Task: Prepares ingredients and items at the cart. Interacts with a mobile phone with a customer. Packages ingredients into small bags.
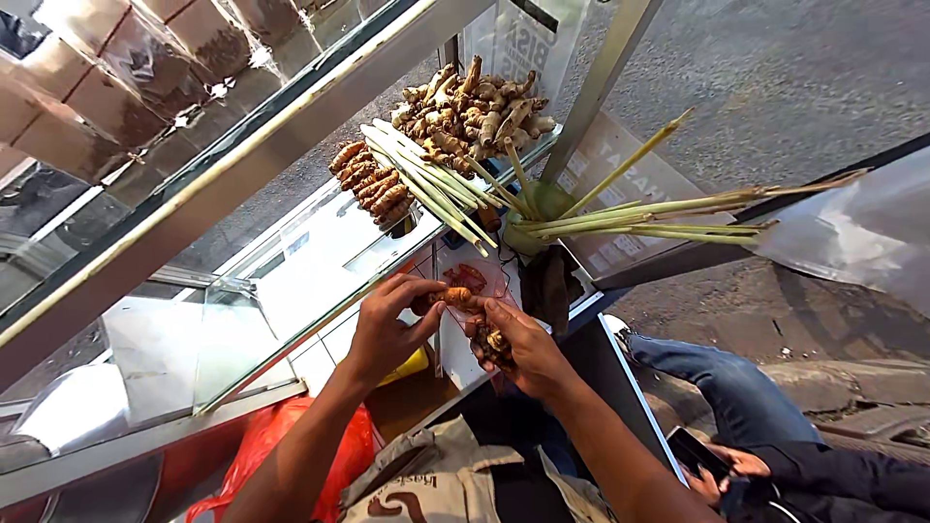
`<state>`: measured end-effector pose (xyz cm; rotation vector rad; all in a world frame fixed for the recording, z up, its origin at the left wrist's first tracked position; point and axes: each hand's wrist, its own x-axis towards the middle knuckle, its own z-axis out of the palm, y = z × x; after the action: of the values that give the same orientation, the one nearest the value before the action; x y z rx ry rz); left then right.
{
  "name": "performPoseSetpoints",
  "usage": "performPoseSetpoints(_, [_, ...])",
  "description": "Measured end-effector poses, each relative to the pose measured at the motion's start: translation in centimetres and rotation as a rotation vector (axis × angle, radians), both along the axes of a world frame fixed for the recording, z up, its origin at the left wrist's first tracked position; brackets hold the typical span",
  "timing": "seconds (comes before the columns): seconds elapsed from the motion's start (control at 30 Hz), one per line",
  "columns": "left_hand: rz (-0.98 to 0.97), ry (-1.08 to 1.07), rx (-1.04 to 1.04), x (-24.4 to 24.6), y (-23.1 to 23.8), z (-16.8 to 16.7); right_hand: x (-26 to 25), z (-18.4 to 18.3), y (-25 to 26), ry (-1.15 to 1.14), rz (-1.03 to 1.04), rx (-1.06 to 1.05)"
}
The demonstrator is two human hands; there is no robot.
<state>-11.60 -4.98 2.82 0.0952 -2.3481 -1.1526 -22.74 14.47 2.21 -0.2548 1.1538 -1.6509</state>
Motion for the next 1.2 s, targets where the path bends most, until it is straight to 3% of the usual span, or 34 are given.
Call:
performPoseSetpoints(0.17, [0.291, 0.020, -0.195, -2.2, -10.8, 3.2, -0.3, -0.9, 1.0, -0.114, -0.002, 0.071])
performPoseSetpoints(0.3, [0.496, -0.207, -0.126, -7.1, -17.1, 4.1, 0.2, -1.4, 1.0, -0.139, 0.021, 0.088])
performPoseSetpoints(0.43, [0.523, -0.332, -0.142, -11.4, -21.1, 1.5, 0.7, -1.4, 1.3, -0.121, 0.070, 0.099])
performPoseSetpoints(0.63, [0.553, -0.522, -0.164, -13.9, -22.8, -1.0, 0.5, -1.8, 2.2, -0.159, 0.033, 0.132])
performPoseSetpoints(0.77, [0.529, -0.517, -0.172, -13.1, -22.4, -0.7, 0.2, -2.0, 1.8, -0.297, -0.067, 0.151])
performPoseSetpoints(0.9, [0.462, -0.374, -0.239, -10.6, -21.0, 1.1, -0.3, -1.7, 0.8, -0.464, -0.197, 0.094])
performPoseSetpoints(1.07, [0.229, -0.115, -0.303, -4.7, -9.3, 5.6, -0.9, -2.5, 1.0, -0.529, -0.230, -0.142])
performPoseSetpoints(1.13, [0.085, -0.078, -0.264, -2.4, -3.3, 5.4, -1.0, -2.6, 0.7, -0.542, -0.242, -0.181])
performPoseSetpoints(1.2, [-0.031, -0.186, -0.165, -1.2, 0.9, 3.2, -1.0, -2.4, 0.3, -0.551, -0.259, -0.210])
